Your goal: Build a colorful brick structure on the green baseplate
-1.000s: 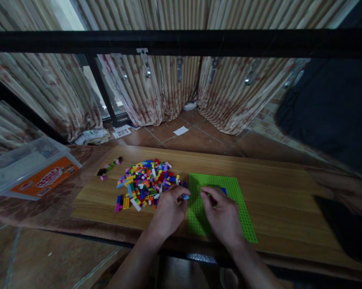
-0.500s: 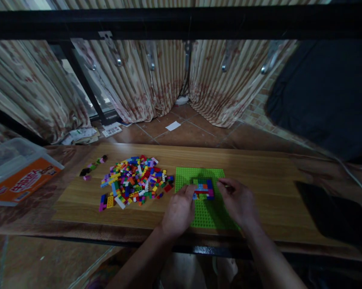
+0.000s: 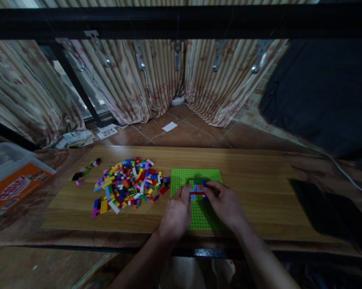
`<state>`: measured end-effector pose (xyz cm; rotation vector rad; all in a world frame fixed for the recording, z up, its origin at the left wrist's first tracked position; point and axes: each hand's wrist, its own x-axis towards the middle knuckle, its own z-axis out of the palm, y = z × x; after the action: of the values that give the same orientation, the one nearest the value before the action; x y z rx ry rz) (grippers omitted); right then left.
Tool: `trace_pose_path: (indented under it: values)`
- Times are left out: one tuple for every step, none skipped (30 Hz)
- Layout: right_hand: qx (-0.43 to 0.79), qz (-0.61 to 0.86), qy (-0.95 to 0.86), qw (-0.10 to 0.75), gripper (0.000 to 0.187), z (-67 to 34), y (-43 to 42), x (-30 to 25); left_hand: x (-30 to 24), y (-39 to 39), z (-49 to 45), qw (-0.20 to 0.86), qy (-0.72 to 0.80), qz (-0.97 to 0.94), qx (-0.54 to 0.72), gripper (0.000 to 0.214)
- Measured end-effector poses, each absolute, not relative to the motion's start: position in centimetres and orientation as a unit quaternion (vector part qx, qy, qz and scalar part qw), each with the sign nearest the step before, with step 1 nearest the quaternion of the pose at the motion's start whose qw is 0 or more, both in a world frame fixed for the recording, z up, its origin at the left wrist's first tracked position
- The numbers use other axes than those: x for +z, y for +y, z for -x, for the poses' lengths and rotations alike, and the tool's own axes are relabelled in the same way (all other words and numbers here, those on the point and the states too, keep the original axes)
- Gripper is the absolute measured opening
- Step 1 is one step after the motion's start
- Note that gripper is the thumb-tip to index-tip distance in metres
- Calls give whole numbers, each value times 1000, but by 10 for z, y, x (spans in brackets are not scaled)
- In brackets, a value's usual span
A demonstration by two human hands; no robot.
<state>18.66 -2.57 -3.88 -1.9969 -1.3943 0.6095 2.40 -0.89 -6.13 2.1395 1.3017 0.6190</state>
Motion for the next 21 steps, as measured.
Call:
trace_pose_path:
  values:
    - [233, 756, -530, 307, 34, -187, -26, -40, -61, -9, -24, 287, 486, -792, 234, 43]
    - [235, 756, -531, 303, 36, -187, -26, -41, -61, -9, -24, 295, 488, -787, 236, 44]
    - [237, 756, -532, 299, 39, -186, -26, -43, -60, -9, -24, 302, 490, -783, 237, 45]
    - [237, 757, -533, 295, 43, -186, -26, -44, -60, -8, -24, 307, 492, -780, 237, 45]
    - [233, 758, -535, 292, 47, -184, -27, -45, -60, -8, -24, 310, 493, -777, 237, 45]
    - [226, 760, -537, 290, 52, -182, -27, -45, -61, -8, -24, 312, 494, -776, 237, 45]
    - [216, 763, -538, 286, 57, -180, -27, -46, -61, -7, -24, 313, 494, -775, 238, 45]
    - [204, 768, -539, 280, 61, -177, -27, -47, -61, -7, -25, 314, 495, -775, 237, 46]
    - [194, 774, -539, 270, 66, -174, -26, -48, -62, -7, -25, 315, 496, -774, 237, 46]
    - [186, 781, -537, 258, 68, -171, -26, -48, -62, -7, -26, 316, 497, -773, 236, 47]
    - [181, 788, -535, 246, 70, -169, -25, -49, -62, -6, -26, 314, 499, -772, 235, 47]
    - [180, 793, -532, 237, 72, -167, -24, -50, -62, -6, -27, 312, 502, -772, 234, 47]
    - [183, 796, -529, 232, 72, -166, -24, -51, -62, -6, -27, 310, 505, -771, 233, 47]
    - [187, 797, -526, 231, 73, -166, -23, -52, -62, -6, -27, 308, 506, -771, 231, 47]
    - [191, 797, -523, 234, 74, -166, -22, -53, -62, -5, -27, 306, 508, -772, 229, 48]
    - [195, 796, -521, 239, 74, -167, -22, -54, -62, -5, -27, 306, 507, -774, 225, 49]
    - [197, 794, -520, 246, 74, -168, -21, -55, -63, -5, -28, 305, 506, -776, 221, 49]
    - [199, 792, -519, 252, 74, -169, -20, -56, -63, -5, -28, 305, 504, -779, 217, 50]
    - [200, 791, -519, 256, 74, -170, -20, -58, -64, -4, -28, 304, 503, -780, 215, 51]
    - [203, 789, -519, 258, 74, -170, -20, -58, -64, -4, -28, 302, 503, -782, 213, 51]
    - [207, 788, -519, 257, 74, -170, -19, -59, -65, -4, -28, 298, 504, -782, 213, 51]
